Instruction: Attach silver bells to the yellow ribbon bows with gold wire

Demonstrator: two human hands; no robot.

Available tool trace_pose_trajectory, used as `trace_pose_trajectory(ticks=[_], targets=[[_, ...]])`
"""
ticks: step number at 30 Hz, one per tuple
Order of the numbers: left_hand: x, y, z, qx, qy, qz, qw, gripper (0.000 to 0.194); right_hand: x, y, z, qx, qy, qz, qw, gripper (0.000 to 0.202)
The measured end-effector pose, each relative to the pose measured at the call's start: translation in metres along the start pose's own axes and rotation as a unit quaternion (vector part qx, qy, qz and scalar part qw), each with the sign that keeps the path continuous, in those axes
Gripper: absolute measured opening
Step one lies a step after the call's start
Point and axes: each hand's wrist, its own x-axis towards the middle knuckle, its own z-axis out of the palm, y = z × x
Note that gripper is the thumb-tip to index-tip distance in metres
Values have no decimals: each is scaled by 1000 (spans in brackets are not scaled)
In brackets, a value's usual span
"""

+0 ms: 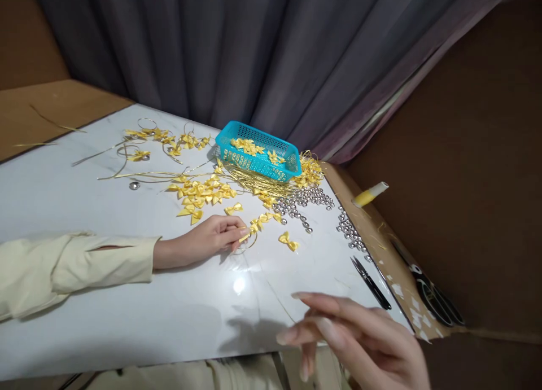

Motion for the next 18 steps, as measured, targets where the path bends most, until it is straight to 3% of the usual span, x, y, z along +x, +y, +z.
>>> trace_pose_trajectory(ticks=[3,5,9,18], targets=[[-3,2,2,-29,-35,-4,999,35,10,9,10,-37,15,111,993,12],[-6,4,2,-38,-56,-9,998,34,18,15,14,-89,2,131,987,18],[-8,6,2,-51,-80,-19,995,32,29,28,17,-168,-4,109,980,26],[-9,4,0,-89,-99,-22,991,31,34,37,26,-175,59,69,980,26]])
